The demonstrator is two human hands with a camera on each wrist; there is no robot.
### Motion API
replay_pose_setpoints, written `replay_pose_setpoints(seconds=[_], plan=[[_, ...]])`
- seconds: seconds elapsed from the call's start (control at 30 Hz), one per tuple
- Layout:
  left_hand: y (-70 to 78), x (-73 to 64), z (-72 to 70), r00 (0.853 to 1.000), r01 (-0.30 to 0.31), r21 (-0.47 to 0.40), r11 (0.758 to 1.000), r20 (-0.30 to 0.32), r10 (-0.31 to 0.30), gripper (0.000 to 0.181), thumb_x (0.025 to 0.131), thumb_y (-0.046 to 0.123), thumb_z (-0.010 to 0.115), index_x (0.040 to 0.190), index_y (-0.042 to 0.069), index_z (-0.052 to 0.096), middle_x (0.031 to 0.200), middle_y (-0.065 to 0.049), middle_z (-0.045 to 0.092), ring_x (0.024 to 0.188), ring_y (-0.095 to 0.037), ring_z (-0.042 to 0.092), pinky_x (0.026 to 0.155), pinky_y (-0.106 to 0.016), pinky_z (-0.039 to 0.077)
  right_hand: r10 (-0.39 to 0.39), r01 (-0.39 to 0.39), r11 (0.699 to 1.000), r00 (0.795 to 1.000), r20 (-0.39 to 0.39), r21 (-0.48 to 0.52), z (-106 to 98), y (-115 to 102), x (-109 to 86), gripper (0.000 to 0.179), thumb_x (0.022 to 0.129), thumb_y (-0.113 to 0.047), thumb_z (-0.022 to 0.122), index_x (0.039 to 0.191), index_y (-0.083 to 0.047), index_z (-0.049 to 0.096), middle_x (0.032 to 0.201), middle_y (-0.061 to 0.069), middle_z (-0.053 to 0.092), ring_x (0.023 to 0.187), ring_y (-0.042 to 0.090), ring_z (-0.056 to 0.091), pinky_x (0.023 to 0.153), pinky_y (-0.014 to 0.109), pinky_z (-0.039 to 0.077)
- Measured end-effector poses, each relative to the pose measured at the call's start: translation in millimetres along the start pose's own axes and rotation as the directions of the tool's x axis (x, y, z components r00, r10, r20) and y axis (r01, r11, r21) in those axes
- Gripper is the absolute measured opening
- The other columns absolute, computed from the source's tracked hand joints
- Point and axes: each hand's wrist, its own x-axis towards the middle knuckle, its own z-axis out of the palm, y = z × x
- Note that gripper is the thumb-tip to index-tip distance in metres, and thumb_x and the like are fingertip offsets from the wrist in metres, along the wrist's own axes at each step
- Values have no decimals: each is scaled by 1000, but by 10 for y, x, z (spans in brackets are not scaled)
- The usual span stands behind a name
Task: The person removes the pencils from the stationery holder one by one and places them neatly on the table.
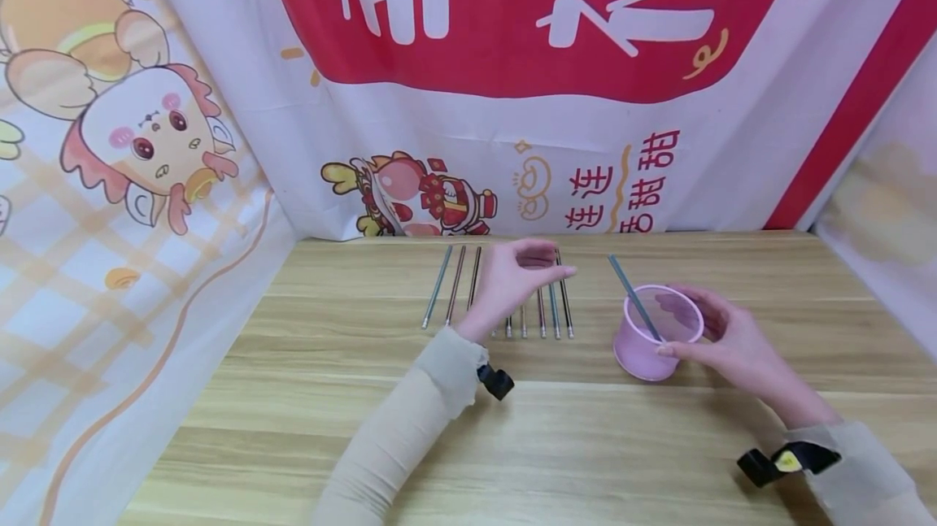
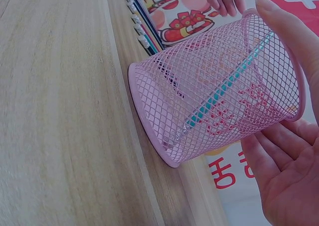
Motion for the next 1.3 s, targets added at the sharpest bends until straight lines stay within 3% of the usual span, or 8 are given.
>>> replay_pose_setpoints(seconds=[0.37, 0.7, 0.87, 1.13, 1.3], plan=[[-31, -69, 324, 998, 12, -15, 1000, 63, -11, 48, 73, 30, 94, 114, 17, 75, 109, 5, 74, 94, -6, 70, 83, -20, 57, -3, 3, 1000, 1000, -1, 1, 7, -13, -2, 77, 81, -10, 88, 147, -4, 49, 137, 22, 59, 118, 1, 58, 94, 9, 46], [-80, -106, 596, 996, 18, -37, 999, 92, -14, 53, 71, 26, 95, 118, 10, 74, 103, 6, 74, 92, -10, 71, 79, -18, 57, -3, 3, 1000, 1000, -2, -12, 5, -23, 4, 76, 81, -11, 88, 147, -3, 49, 137, 22, 60, 117, 1, 58, 93, 9, 46], [-84, -108, 712, 996, 6, -75, 997, 90, 1, 47, 74, 23, 94, 115, 8, 75, 101, 1, 75, 88, -9, 71, 77, -19, 57, 7, -7, 1000, 1000, 0, -17, 2, -17, 0, 77, 82, -13, 88, 147, -4, 49, 137, 21, 59, 117, 1, 57, 93, 8, 45], [-100, -100, 855, 998, 29, -77, 997, 58, -25, 31, 76, 23, 93, 102, 14, 78, 90, 7, 75, 78, -2, 68, 73, -18, 57, -2, 2, 1000, 1000, -5, -19, 0, -17, -7, 77, 81, -11, 88, 146, -3, 49, 136, 21, 59, 116, 1, 57, 93, 8, 45], [-111, -96, 895, 999, -8, -65, 998, 52, 11, 24, 78, 21, 91, 98, 14, 79, 86, 11, 73, 77, -1, 67, 72, -18, 57, -14, 14, 1000, 1000, -7, -11, 1, -13, -8, 76, 81, -9, 88, 146, -2, 49, 135, 22, 59, 117, 1, 57, 94, 8, 45]])
